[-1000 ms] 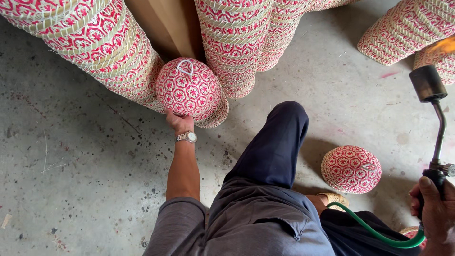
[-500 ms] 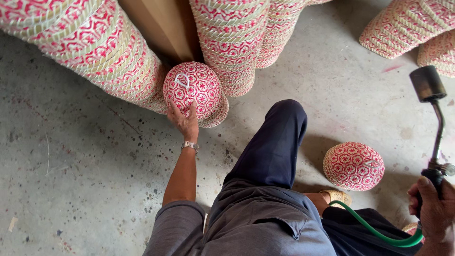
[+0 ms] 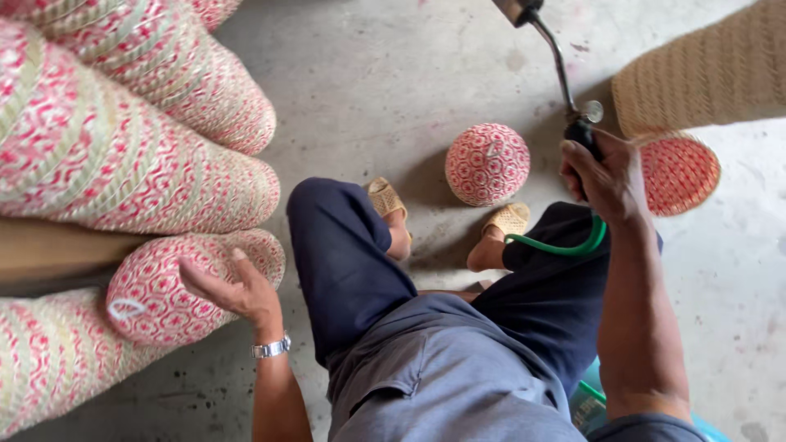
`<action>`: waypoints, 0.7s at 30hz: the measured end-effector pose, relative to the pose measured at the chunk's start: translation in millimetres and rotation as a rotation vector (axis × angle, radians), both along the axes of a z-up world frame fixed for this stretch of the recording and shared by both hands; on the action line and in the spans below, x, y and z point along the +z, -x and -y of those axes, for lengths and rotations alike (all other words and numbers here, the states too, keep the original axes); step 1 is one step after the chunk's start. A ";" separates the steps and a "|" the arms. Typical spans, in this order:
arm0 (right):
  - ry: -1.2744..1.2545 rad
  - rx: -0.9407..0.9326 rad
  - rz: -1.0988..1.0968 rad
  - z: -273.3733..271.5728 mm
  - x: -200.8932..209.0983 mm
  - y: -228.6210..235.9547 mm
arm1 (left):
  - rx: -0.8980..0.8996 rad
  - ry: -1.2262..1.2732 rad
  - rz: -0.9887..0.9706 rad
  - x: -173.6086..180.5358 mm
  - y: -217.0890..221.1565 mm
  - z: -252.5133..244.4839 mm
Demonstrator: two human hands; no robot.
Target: The person uses a blowtorch to apply heat to the interior and exterior surfaces of woven baskets. They rotate the baskets to cover different areas and place finished items aside.
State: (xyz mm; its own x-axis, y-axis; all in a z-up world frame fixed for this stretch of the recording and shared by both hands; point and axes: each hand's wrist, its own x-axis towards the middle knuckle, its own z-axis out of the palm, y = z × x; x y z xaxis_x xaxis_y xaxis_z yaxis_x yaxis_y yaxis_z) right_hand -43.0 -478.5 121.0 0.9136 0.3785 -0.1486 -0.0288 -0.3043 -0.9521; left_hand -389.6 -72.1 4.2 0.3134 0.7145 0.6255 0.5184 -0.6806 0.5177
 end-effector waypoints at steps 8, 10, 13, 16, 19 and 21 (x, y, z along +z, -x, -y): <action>-0.092 -0.130 -0.088 7.3 -32.0 -44.2 | -1.023 0.501 -0.307 -10.7 -203.1 106.1; -0.141 -0.160 -0.111 5.4 -38.6 -51.8 | -1.102 0.384 -0.412 -54.5 -250.1 132.3; -0.183 -0.184 -0.145 4.5 -43.7 -61.4 | -1.119 0.435 -0.507 -124.5 -298.7 166.3; -0.183 -0.202 -0.156 4.0 -45.5 -65.8 | -1.061 0.417 -0.589 -179.1 -336.2 193.2; -0.127 -0.227 -0.172 7.1 -45.5 -69.4 | -0.970 0.434 -0.664 -203.2 -367.4 210.6; -0.100 -0.248 -0.196 9.9 -46.3 -68.8 | -0.913 0.414 -0.706 -206.4 -380.6 219.3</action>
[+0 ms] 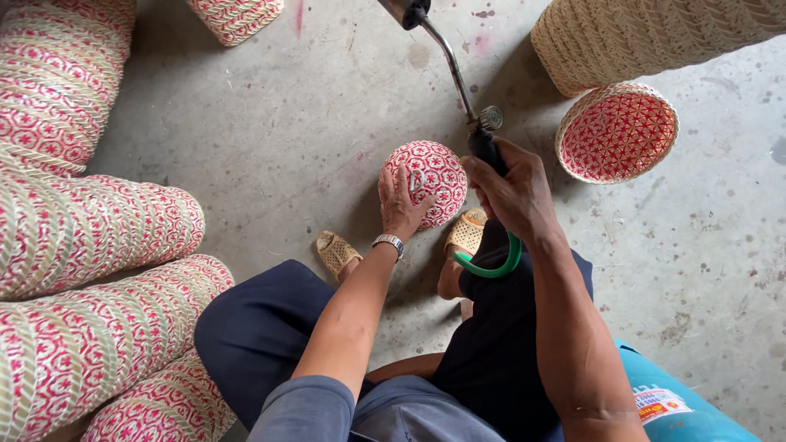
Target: The person uses a blowtorch to apply heat to the interior and exterior surfaces of woven baskets. They rotate the baskets to cover different areas and place finished items aside.
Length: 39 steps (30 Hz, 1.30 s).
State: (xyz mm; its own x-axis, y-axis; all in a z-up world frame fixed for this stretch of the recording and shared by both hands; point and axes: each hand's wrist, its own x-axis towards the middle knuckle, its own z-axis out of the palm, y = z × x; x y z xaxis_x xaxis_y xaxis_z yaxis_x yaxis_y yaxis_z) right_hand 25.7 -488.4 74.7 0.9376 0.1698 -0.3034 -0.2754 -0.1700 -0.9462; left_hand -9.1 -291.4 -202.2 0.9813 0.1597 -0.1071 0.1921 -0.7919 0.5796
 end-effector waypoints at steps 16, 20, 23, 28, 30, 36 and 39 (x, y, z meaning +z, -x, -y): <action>0.089 -0.062 -0.072 4.5 2.3 0.2 | 0.252 0.342 0.052 -87.6 5.1 -81.4; 0.105 -0.064 -0.080 4.2 1.6 -0.9 | 0.497 0.674 -0.041 -94.6 16.1 -132.7; 0.069 -0.095 -0.073 3.4 -0.5 -2.8 | 0.636 1.087 -0.001 -76.6 36.7 -154.0; 0.052 -0.142 -0.049 2.5 -3.1 -5.5 | 0.915 1.404 -0.115 -9.0 60.7 -162.4; 0.053 -0.141 -0.015 3.6 -4.5 -5.9 | 0.888 1.563 -0.087 5.6 69.9 -165.2; 0.080 -0.111 0.038 5.8 -10.3 -4.0 | -0.070 0.469 0.273 15.5 107.1 -173.8; 0.069 -0.067 0.080 8.0 -14.8 -0.1 | 0.446 2.245 0.288 19.1 120.2 -181.7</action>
State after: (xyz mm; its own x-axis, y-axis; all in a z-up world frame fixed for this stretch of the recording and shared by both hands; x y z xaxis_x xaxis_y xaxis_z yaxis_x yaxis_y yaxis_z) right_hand 25.8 -496.4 59.9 0.9679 0.0869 -0.2359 -0.2124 -0.2192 -0.9523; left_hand -129.2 -109.7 -183.0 0.9475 0.1637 -0.2745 -0.1080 0.9723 0.2071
